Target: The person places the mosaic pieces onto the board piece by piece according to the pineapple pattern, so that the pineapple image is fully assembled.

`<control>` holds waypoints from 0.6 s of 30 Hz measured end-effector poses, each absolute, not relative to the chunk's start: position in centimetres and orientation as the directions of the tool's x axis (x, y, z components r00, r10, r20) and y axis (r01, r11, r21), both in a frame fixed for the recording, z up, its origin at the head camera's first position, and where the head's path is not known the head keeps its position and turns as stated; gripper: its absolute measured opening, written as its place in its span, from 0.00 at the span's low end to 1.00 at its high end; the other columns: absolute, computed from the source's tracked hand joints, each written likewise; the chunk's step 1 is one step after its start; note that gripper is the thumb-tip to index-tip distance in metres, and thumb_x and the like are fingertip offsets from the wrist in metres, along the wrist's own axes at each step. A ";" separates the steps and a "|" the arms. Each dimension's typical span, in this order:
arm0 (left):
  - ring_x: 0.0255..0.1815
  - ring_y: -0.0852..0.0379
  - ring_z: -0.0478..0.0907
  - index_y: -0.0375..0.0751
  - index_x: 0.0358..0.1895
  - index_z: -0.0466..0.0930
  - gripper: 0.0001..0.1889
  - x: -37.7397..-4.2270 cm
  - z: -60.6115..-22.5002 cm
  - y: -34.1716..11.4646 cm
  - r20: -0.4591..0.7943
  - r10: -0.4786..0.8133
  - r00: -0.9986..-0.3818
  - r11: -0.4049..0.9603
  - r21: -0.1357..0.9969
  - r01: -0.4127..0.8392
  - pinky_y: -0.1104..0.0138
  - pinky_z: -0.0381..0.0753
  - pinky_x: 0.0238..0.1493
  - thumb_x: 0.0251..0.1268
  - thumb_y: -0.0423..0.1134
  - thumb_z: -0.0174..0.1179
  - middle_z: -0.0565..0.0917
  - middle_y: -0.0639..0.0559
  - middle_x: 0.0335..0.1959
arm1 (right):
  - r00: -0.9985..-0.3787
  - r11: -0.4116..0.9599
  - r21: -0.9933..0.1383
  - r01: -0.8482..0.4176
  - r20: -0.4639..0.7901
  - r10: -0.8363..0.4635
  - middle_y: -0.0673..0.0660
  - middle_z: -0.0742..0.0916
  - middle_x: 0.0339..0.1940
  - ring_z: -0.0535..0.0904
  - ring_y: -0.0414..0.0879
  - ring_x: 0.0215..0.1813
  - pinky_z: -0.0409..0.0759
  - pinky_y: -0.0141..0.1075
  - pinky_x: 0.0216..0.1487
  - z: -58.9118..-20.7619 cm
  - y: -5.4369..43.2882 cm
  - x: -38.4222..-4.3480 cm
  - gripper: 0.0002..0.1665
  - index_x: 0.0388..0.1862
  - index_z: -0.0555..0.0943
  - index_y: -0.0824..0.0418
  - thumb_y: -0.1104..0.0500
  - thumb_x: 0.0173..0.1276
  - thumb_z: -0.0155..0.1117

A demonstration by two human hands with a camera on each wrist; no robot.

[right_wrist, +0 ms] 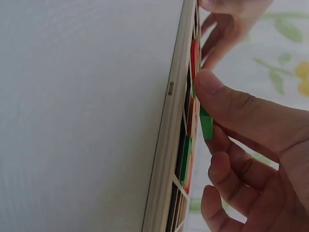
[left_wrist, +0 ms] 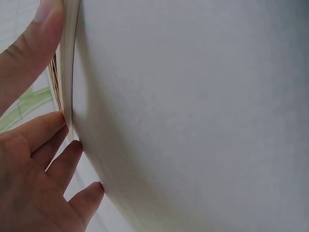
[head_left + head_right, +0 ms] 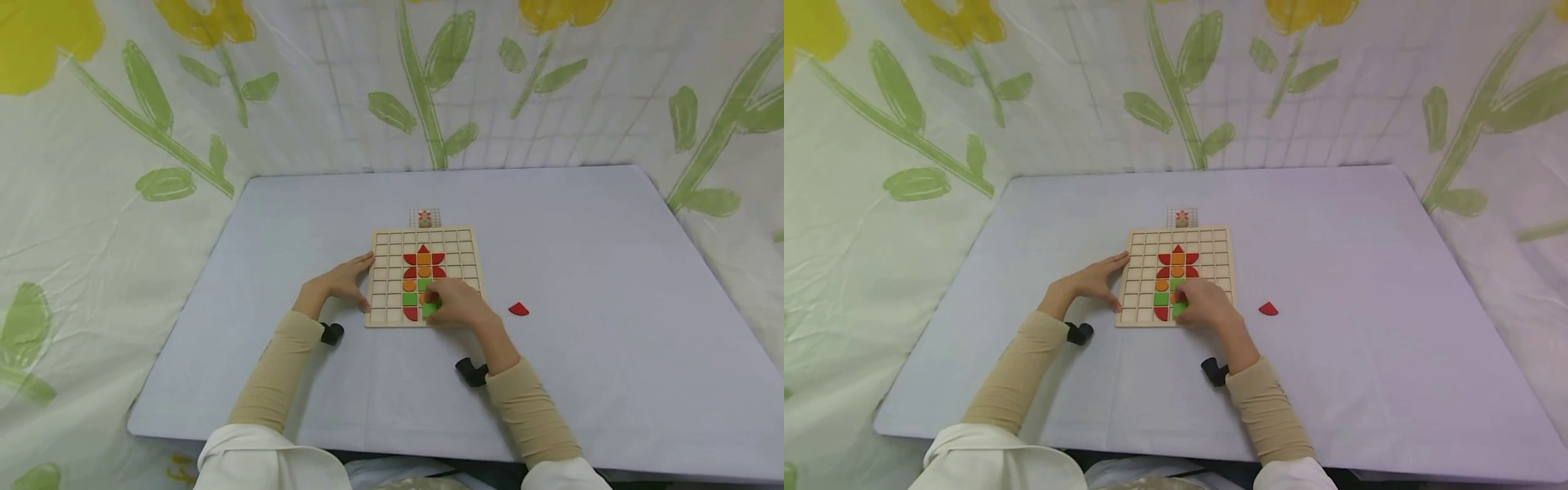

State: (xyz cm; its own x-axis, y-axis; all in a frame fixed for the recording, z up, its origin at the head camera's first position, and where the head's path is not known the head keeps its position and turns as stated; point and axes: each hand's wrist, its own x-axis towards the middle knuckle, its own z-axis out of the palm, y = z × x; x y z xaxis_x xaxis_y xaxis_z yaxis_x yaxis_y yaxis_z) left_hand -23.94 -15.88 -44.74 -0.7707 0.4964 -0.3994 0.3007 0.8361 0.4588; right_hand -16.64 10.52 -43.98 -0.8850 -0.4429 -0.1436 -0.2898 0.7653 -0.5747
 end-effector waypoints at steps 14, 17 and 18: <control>0.79 0.45 0.39 0.32 0.77 0.44 0.60 -23.6 -44.4 -15.6 -0.410 0.495 -0.766 0.838 0.457 0.298 0.54 0.46 0.76 0.45 0.43 0.77 0.42 0.43 0.79 | -0.874 0.770 -0.562 -0.302 -0.158 -0.459 0.50 0.83 0.33 0.75 0.45 0.36 0.78 0.39 0.41 -44.4 10.0 -16.7 0.16 0.37 0.84 0.59 0.60 0.50 0.80; 0.79 0.45 0.39 0.32 0.77 0.44 0.60 -23.6 -44.4 -15.6 -0.406 0.495 -0.768 0.837 0.459 0.297 0.54 0.46 0.76 0.45 0.43 0.77 0.42 0.43 0.79 | -0.867 0.766 -0.564 -0.310 -0.163 -0.471 0.49 0.83 0.32 0.75 0.44 0.36 0.78 0.39 0.40 -44.3 9.9 -16.7 0.14 0.37 0.84 0.59 0.60 0.51 0.79; 0.79 0.44 0.40 0.32 0.77 0.44 0.60 -23.6 -44.4 -15.7 -0.403 0.496 -0.769 0.836 0.461 0.297 0.53 0.46 0.76 0.45 0.43 0.77 0.43 0.43 0.79 | -0.865 0.763 -0.566 -0.312 -0.163 -0.475 0.49 0.83 0.32 0.75 0.44 0.36 0.78 0.38 0.40 -44.3 9.9 -16.7 0.13 0.37 0.84 0.59 0.61 0.52 0.78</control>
State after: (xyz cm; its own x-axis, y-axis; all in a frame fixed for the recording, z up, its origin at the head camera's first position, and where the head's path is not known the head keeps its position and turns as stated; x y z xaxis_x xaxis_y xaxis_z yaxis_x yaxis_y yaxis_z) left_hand -23.64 -15.65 -44.40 -0.7690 0.4961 -0.4031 0.2974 0.8359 0.4614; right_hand -16.69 9.94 -44.27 -0.8651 -0.4746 -0.1626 -0.3122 0.7630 -0.5660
